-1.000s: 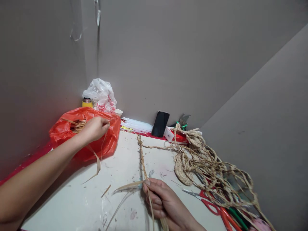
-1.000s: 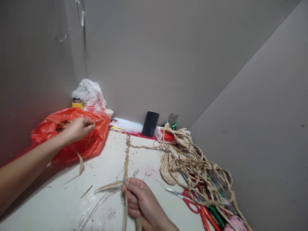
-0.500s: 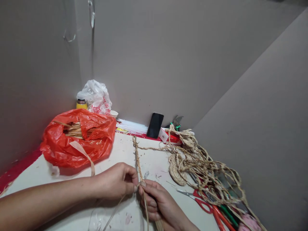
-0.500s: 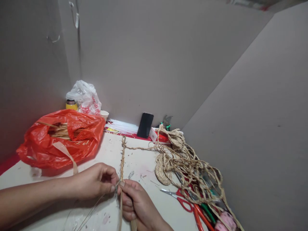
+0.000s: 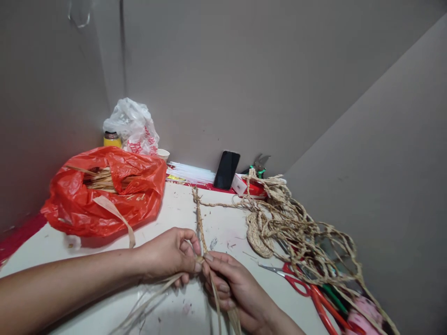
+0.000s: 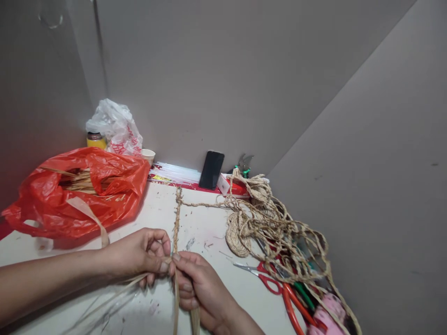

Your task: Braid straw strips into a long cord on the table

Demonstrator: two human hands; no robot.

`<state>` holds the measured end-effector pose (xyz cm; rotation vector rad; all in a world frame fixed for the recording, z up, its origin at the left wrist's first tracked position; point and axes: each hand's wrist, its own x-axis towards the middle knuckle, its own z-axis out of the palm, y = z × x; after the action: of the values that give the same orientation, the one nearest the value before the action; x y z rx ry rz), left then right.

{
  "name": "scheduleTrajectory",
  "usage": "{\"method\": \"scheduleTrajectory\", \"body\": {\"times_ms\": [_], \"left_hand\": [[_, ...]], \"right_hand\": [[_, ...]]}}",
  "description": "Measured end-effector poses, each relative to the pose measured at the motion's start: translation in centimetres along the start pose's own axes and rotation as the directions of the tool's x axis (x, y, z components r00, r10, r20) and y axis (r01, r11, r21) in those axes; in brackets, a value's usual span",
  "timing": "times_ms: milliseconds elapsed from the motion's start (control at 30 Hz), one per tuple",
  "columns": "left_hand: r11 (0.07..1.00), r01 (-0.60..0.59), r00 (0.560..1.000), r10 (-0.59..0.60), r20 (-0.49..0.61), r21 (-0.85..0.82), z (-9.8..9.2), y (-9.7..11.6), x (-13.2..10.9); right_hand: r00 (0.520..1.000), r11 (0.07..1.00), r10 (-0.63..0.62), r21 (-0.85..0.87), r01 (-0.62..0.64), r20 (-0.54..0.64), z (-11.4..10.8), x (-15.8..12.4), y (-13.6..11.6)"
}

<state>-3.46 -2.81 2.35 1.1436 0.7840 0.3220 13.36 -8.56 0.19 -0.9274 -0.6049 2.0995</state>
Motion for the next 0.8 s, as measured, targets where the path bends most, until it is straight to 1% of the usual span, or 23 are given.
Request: {"method": "scheduleTrajectory", "body": {"times_ms": [67, 167, 267, 333, 400, 467, 567, 633, 800], "left_hand": [[1.000, 0.013, 1.000, -0.013, 0.005, 0.006, -0.1, 0.0, 0.1], [0.996, 0.018, 1.000, -0.016, -0.017, 0.087, -0.4, 0.0, 0.2], [0.982, -0.023, 1.000, 0.025, -0.009, 0.189, -0.6, 0.0, 0.2], [0.955, -0.073, 0.996, 0.085, -0.027, 0.288, -0.5, -0.1, 0.0], [0.899, -0.123, 0.984, 0.166, -0.068, 0.420, -0.3, 0.0, -0.2], [0.815, -0.151, 0.966, 0.242, -0.093, 0.559, 0.0, 0.1, -0.6], [0.707, -0.159, 0.948, 0.305, -0.095, 0.689, 0.5, 0.2, -1.1], [0.679, -0.159, 0.941, 0.323, -0.097, 0.716, 0.7, 0.1, -1.3], [0.700, -0.159, 0.944, 0.315, -0.101, 0.696, 1.0, 0.0, -1.5]], "right_hand": [[1.000, 1.000, 0.006, 0.004, -0.006, 0.017, 0.0, 0.0, 0.0], [0.999, 1.000, 0.013, 0.006, -0.013, 0.036, 0.0, 0.0, 0.0], [1.000, 1.000, 0.020, -0.005, -0.020, 0.021, 0.0, 0.1, 0.0], [1.000, 1.000, 0.022, -0.009, -0.022, 0.015, 0.0, 0.1, 0.1], [1.000, 1.000, 0.021, -0.009, -0.021, 0.019, -0.1, 0.1, 0.2], [1.000, 1.000, 0.020, -0.015, -0.020, 0.023, -0.3, 0.1, 0.3], [0.999, 0.999, 0.022, -0.028, -0.022, 0.028, -0.4, 0.1, 0.4], [0.999, 0.999, 0.021, -0.038, -0.020, 0.027, -0.3, 0.1, 0.4], [1.000, 0.997, 0.006, -0.073, -0.006, -0.004, 0.1, 0.1, 0.4]]}}
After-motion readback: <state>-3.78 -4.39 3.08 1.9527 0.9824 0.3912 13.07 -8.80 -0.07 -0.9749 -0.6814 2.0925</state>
